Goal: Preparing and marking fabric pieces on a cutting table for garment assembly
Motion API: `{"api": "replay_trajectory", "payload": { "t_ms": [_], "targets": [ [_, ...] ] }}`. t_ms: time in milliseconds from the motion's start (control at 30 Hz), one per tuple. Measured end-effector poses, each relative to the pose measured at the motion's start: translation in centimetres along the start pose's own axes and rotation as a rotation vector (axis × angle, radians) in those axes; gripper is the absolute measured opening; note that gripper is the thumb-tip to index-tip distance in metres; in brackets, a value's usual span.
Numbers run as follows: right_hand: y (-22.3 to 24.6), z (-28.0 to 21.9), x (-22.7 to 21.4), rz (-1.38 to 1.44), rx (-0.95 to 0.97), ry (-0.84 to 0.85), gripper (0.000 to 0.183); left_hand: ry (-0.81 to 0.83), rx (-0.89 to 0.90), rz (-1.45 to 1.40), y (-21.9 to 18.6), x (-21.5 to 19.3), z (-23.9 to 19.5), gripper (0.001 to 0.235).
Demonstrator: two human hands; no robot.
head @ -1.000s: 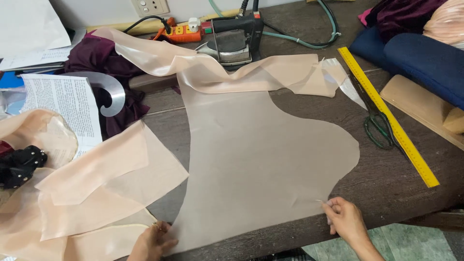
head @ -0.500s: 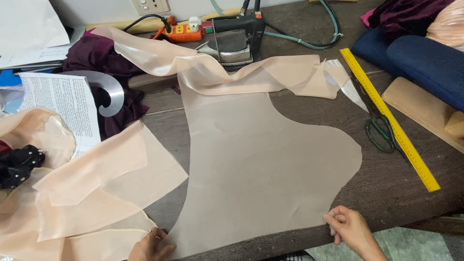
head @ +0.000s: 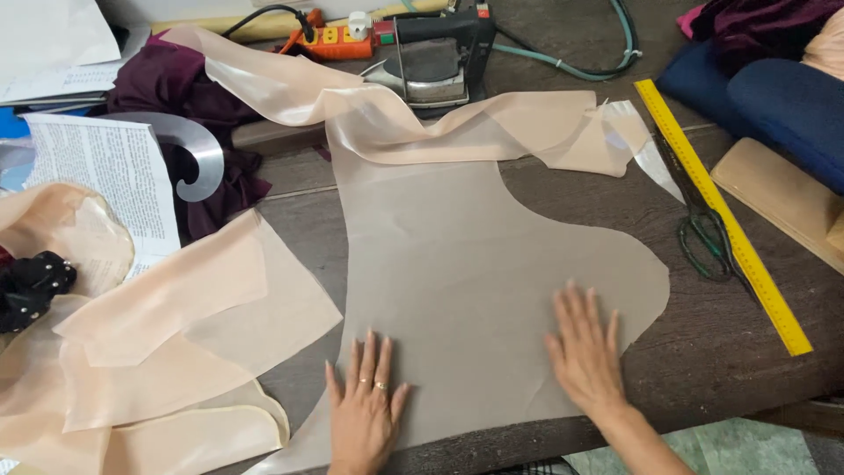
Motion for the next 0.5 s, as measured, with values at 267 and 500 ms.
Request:
{"api": "replay_trajectory", "payload": {
  "t_ms": [267,500],
  "targets": [
    [-4.7,-0.1,1.0,0.039,-0.237,0.003,0.065,0.052,0.022,0.012,3.9,2.5,-3.1,0.081],
    [-8.2,-5.7,-3.7,0.249,-0.601,0.0,0.04,0.025,-0.362,-0.197,10.9,4.8,-8.9,0.068]
  ]
}}
Point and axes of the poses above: each hand's wrist, its own z-axis towards the middle knuckle, its own x-axis out of the palm, y = z × x, the point moved 1 cm from there along z, towards the middle knuckle, and after that the axes turned 5 degrees about z, right-handed, at the moved point
